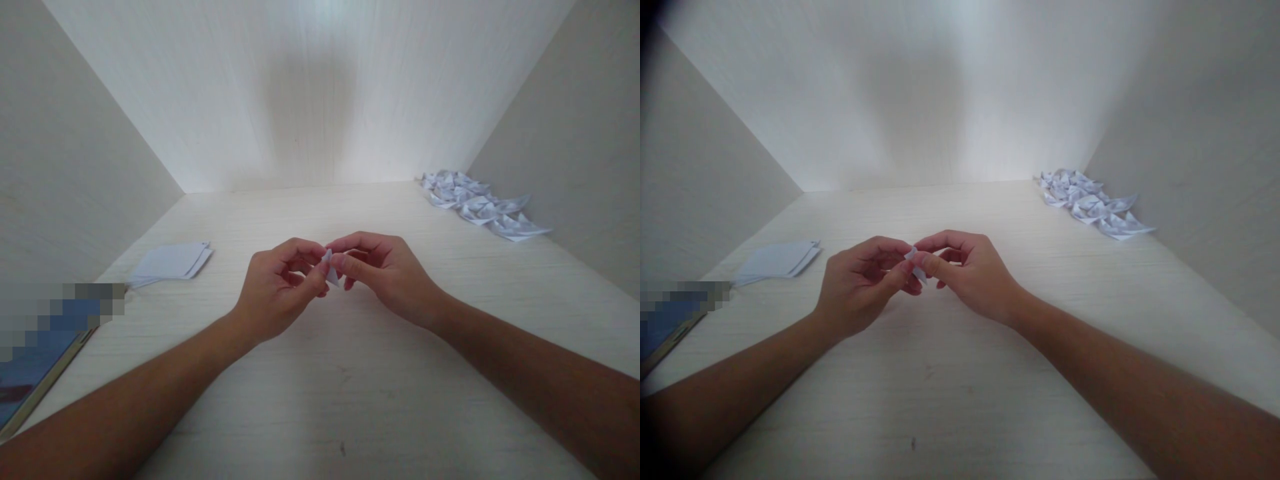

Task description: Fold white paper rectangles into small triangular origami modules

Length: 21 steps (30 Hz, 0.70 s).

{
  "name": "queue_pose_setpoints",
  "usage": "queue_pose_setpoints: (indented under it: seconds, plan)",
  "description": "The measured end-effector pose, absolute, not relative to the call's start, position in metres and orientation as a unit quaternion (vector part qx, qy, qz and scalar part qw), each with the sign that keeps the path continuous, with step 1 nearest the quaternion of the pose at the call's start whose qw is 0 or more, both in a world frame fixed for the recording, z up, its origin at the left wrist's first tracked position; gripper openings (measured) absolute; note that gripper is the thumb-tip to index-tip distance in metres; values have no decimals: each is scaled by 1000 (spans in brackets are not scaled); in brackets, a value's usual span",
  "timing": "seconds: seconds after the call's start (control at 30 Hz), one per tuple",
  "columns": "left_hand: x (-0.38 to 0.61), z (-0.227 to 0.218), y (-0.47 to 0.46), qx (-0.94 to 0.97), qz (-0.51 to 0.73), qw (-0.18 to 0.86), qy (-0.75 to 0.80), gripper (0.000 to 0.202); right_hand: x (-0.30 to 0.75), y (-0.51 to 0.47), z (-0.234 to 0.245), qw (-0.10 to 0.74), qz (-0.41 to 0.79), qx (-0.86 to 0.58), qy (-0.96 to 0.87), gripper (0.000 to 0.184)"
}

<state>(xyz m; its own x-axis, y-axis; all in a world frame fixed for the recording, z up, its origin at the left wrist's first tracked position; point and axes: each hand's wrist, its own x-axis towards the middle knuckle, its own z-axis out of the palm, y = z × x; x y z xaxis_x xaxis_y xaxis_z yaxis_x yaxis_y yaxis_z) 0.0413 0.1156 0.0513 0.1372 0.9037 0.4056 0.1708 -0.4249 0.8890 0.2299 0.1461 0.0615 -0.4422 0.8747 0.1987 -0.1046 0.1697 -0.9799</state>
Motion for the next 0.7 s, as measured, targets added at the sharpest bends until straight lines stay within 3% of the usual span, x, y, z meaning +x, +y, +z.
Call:
queue_pose_setpoints:
  seconds: [0.4, 0.7]
  plan:
    - [46, 55, 113, 682, 523, 297, 416, 13, 226, 131, 65, 483, 302, -376, -731, 10]
    - [49, 60, 107, 698, 517, 244, 430, 8, 222, 120, 71, 488, 342, -391, -701, 6]
